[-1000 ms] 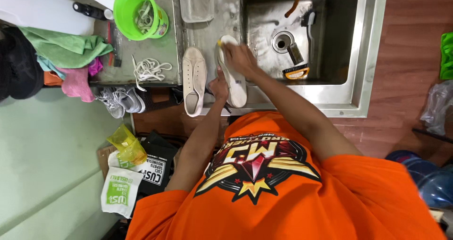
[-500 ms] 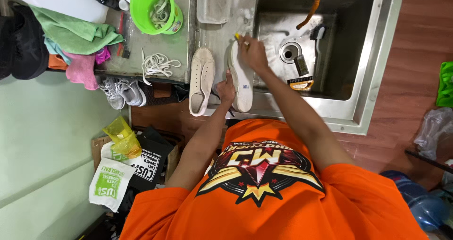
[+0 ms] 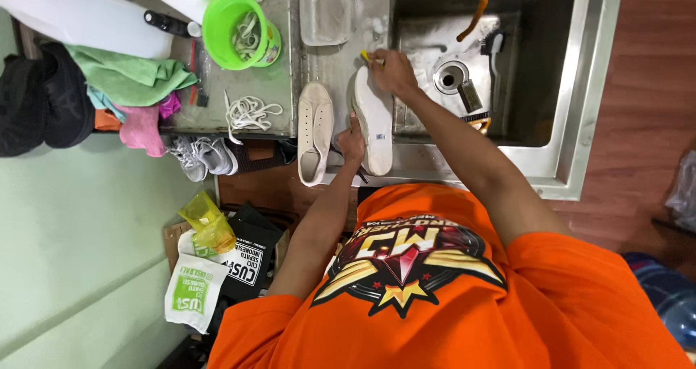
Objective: The person cleans a shoe and its insole by hand over a sink. The person scrubs the white insole with a brush and soapy water, periodically rinsing it under a faucet, and then moves the cleaned insole to a nearby rack.
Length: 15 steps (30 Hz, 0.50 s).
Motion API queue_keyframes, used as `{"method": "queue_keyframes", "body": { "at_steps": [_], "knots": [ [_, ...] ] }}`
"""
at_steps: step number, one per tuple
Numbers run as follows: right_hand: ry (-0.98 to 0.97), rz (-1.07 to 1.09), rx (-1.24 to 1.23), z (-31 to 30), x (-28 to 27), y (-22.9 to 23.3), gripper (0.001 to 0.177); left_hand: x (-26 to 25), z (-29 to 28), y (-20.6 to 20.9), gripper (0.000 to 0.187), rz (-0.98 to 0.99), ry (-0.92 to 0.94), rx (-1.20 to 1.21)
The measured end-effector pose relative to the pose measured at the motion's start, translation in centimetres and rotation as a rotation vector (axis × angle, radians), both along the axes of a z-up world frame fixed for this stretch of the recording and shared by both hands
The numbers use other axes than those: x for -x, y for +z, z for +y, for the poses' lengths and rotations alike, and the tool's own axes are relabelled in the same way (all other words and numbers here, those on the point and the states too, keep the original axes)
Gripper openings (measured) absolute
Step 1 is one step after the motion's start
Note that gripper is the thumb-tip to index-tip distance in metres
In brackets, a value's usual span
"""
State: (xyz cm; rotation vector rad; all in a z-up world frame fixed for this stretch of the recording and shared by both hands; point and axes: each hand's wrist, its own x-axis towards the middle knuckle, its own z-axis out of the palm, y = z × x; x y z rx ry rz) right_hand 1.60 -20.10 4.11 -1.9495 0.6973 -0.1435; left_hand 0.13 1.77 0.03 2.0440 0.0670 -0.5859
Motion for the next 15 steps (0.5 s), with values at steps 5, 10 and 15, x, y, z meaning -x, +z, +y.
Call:
{"method": "queue_keyframes", "body": {
  "at_steps": [5,10,15],
  "knots": [
    [0.021,-0.078,-0.064,0.1,3.8,1.7,0.018,-0.2,-0.1,-0.8,0.085,0.009,0.012,-0.048],
    [-0.053,-0.023,-0.107,5.1,12.9,3.8,0.025,-0.2,-0.1,0.4,0.083,0.039,0.024,-0.075],
    [-0.157,0.059,-0.134,6.7,12.4,6.6,0.041,-0.6,-0.7,1.2,0.084,-0.024,0.023,-0.003]
  ]
}}
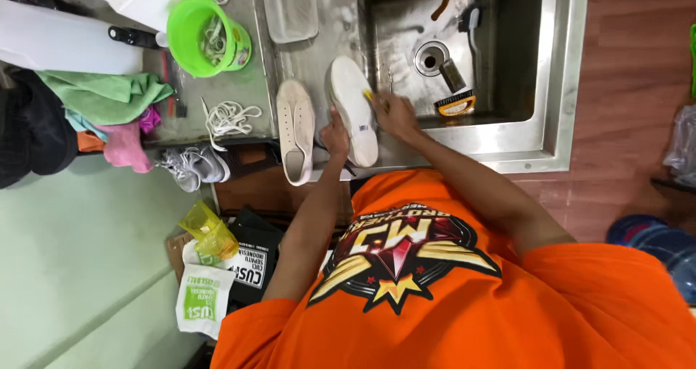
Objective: The person cleans a shoe and its insole by hand over a sink. The person scrubs the white insole with a brush and soapy water, periodically rinsing it under a faucet, and then moves the cleaned insole to a nearby rack.
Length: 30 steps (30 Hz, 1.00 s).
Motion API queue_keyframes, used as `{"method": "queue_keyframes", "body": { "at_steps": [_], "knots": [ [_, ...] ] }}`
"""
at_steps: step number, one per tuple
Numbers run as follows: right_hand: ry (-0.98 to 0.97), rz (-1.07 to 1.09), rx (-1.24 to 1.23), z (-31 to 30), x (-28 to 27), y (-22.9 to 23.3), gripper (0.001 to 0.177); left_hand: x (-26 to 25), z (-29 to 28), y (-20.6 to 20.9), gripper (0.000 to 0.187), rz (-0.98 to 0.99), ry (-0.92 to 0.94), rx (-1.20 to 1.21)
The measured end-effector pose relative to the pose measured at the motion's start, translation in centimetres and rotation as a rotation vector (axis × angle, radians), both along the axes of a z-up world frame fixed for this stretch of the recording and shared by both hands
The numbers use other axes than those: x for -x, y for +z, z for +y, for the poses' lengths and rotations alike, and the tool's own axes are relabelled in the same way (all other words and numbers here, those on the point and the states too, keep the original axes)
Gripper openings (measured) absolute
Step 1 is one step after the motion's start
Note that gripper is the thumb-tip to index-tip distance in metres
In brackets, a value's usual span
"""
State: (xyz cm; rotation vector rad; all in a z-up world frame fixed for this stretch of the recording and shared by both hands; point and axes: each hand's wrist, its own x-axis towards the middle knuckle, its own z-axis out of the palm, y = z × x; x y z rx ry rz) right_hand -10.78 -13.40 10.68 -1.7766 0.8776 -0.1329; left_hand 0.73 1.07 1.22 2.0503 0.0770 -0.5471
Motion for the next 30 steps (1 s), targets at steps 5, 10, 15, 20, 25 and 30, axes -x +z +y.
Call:
{"method": "queue_keyframes", "body": {
  "at_steps": [5,10,15,20,25,30],
  "knots": [
    [-0.039,-0.014,0.013,-2.9,-5.6,-6.3,0.027,0.9,0.8,-1.5,0.079,-0.004,0.009,0.048],
    [-0.05,-0.095,-0.024,1.2,1.5,0.2,0.032,0.5,0.6,-1.0,0.079,-0.023,0.0,0.025],
    [-0.096,-0.157,-0.068,1.3,1.1,0.4,0.041,0.5,0.8,-1.2,0.076,-0.012,-0.006,-0.013],
    [-0.135,-0.184,0.009,-0.9,-2.7,-4.5,0.029,0.3,0.8,-2.4,0.079,0.008,0.007,-0.022],
    [-0.061,-0.192,-0.015,3.2,3.4,1.2,0.032,0.1,0.9,-2.4,0.078,0.006,0.031,0.02],
    [-0.088,-0.086,-0.017,1.1,0.8,-0.3,0.029,1.1,0.6,-1.0,0.078,0.012,0.033,0.004]
  ]
}}
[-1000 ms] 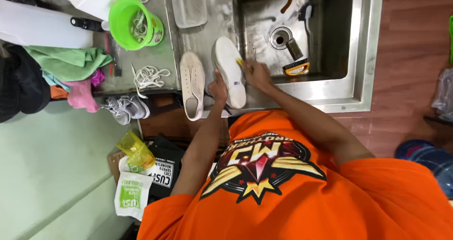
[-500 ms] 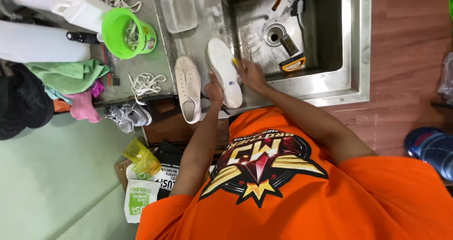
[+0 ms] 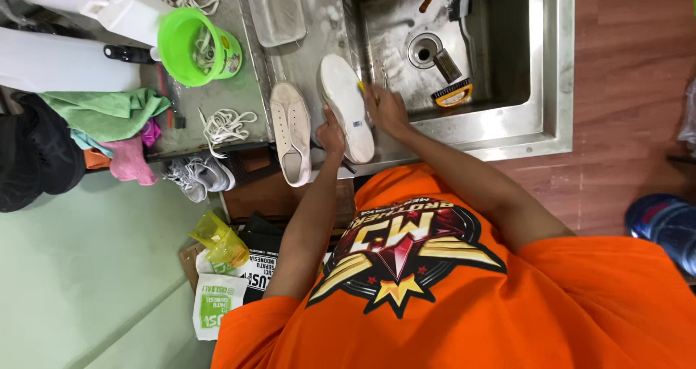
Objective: The person cleans a shoe and its insole by hand over a sink. The person scrubs the white insole with a brush and soapy water, periodically rinsing it under a faucet, and then moves the cleaned insole to a nearby rack.
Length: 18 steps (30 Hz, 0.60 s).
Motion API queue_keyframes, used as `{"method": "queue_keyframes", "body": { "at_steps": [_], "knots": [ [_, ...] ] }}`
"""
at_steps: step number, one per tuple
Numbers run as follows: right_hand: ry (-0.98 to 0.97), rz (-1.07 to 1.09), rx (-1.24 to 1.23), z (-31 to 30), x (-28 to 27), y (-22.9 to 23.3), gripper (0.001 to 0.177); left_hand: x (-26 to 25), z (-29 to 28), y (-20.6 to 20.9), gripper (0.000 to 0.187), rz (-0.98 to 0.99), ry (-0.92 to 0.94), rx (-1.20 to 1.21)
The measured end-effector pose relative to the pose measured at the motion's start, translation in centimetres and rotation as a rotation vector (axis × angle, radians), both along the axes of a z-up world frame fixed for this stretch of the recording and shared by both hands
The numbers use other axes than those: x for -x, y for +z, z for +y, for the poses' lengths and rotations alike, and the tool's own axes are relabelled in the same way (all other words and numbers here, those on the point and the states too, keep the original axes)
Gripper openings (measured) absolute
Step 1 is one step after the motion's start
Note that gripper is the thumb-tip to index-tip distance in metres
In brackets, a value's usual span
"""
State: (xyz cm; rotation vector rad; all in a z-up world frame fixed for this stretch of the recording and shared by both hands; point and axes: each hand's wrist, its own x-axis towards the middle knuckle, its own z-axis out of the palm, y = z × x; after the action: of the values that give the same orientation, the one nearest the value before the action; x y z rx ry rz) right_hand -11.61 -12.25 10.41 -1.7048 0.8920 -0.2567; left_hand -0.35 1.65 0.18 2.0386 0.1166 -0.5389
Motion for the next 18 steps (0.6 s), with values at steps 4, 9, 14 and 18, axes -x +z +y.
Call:
{"method": "queue_keyframes", "body": {
  "at_steps": [4,9,14,18],
  "knots": [
    [-0.066,-0.098,0.07,0.1,-0.6,-4.4,0.023,-0.9,0.1,-0.2,0.076,0.035,0.007,-0.055],
    [0.013,-0.023,-0.143,3.4,5.7,4.8,0.026,-1.3,0.5,-1.6,0.079,0.02,0.023,-0.068],
    [0.025,-0.084,0.056,1.0,1.5,-4.4,0.027,-0.6,-0.3,0.0,0.079,0.02,0.031,-0.048],
    [0.082,-0.08,-0.022,3.1,4.7,4.0,0.027,-1.1,0.1,-1.7,0.086,0.037,0.036,-0.08]
  ]
}}
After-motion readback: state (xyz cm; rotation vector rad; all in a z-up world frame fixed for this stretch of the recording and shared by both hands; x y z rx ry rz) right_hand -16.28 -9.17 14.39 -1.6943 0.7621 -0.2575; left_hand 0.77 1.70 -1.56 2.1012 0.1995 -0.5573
